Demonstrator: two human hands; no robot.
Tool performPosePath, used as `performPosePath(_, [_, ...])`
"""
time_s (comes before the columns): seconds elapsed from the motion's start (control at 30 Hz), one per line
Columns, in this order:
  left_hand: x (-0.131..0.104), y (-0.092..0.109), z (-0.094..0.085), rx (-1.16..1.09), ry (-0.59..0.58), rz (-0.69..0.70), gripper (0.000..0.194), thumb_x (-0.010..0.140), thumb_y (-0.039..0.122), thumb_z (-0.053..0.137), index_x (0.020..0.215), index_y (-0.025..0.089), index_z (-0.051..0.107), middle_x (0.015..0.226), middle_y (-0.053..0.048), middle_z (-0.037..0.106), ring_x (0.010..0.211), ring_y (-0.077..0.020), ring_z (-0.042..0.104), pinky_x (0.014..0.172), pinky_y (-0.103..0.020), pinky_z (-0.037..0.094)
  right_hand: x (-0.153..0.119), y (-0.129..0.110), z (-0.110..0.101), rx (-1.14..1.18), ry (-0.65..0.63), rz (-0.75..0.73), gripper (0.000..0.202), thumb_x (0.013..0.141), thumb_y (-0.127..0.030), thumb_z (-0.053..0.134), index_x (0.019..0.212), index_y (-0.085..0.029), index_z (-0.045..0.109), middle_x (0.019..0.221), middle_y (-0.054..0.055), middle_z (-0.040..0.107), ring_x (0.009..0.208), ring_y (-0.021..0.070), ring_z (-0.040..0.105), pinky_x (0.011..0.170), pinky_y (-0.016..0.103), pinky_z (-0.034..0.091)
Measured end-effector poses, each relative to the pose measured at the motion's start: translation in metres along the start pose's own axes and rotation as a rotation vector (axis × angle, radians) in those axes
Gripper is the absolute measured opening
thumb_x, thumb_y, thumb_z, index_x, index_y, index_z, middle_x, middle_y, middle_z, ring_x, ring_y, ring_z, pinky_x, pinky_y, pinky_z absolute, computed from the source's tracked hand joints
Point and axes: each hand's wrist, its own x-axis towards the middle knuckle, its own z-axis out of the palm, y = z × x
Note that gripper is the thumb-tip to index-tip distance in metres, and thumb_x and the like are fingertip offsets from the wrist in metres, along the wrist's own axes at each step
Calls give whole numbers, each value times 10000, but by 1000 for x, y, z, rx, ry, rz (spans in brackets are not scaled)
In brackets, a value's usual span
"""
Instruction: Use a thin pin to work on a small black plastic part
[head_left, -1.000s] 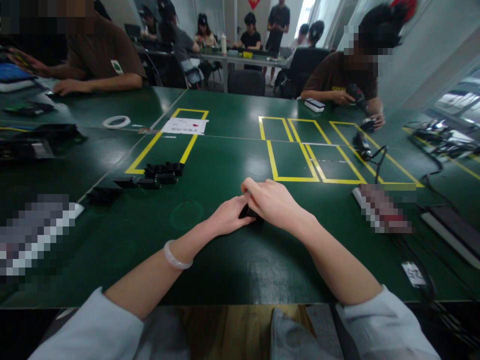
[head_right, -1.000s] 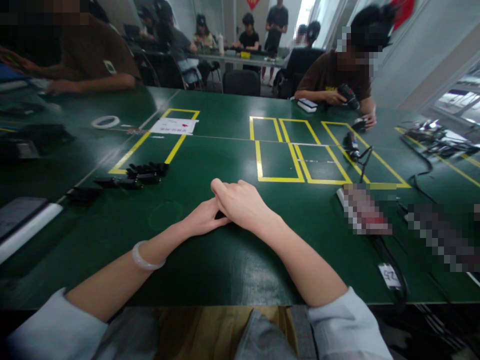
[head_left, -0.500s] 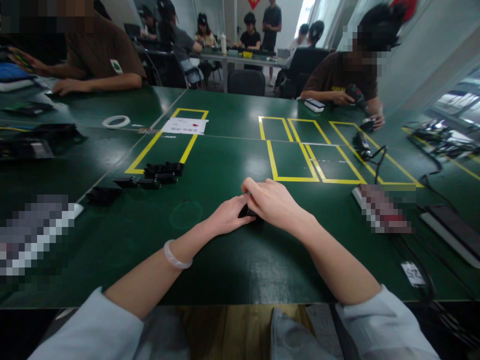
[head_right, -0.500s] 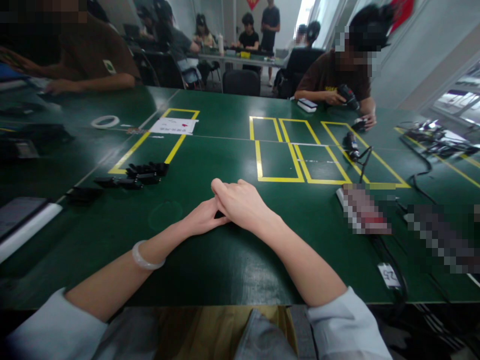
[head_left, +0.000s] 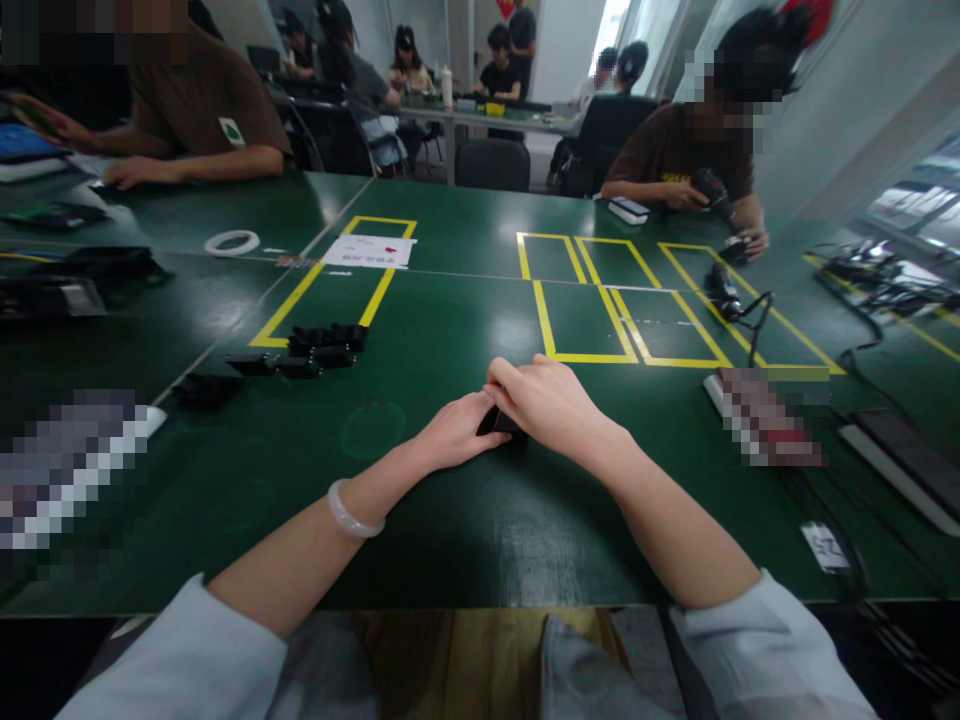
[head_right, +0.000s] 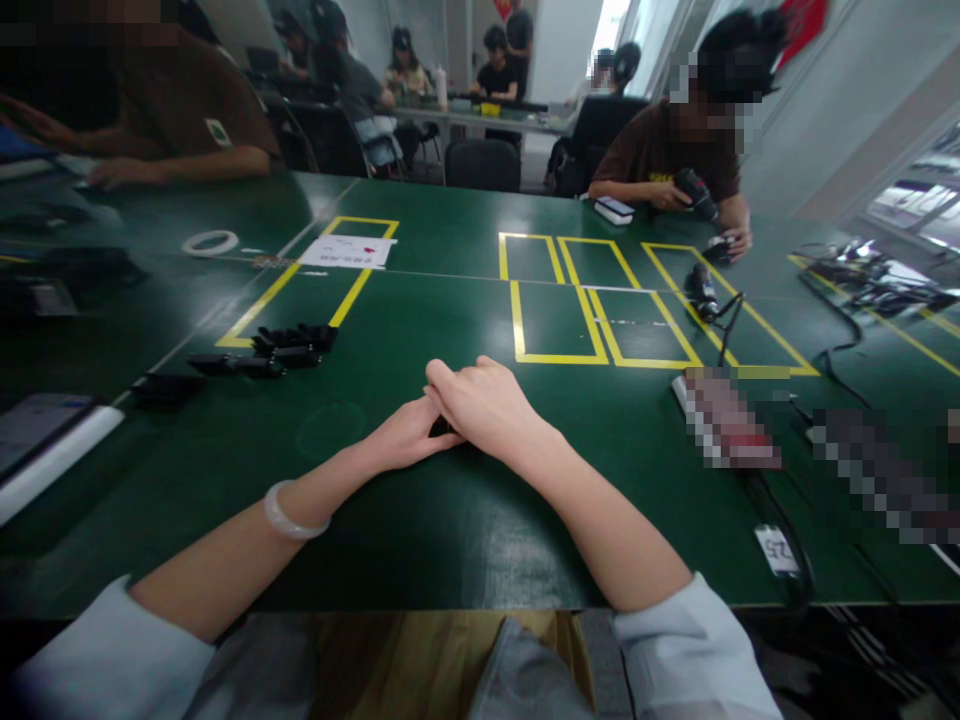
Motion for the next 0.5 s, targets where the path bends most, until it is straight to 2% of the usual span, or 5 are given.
performPosePath(0.2, [0,-1,-1,-13,15,44,417,863,437,587,1153,150,504,1198,-136,607,1090,-305,592,898,-419,491,1,-2,0,21,-2,-13,236,992,-279,298,962,-180,511,735,12,677,606,133,569,673,278,274])
performPosePath(0.37, [0,1,-2,-6,-6,-1,355,858,435,588,1065,150,547,1064,-123,651,1005,-308,621,844,-419,506,1,-1,0,-4,-1,-9,245,990,-322,317,956,-184,517,680,9,669,562,138,548,687,288,275])
performPosePath(0.5, [0,1,-1,-36,18,21,332,852,410,599,1064,159,553,1120,-121,637,1048,-304,605,870,-421,498,0,-2,2,35,15,-22,208,983,-274,322,972,-181,508,732,7,667,611,137,565,676,282,276])
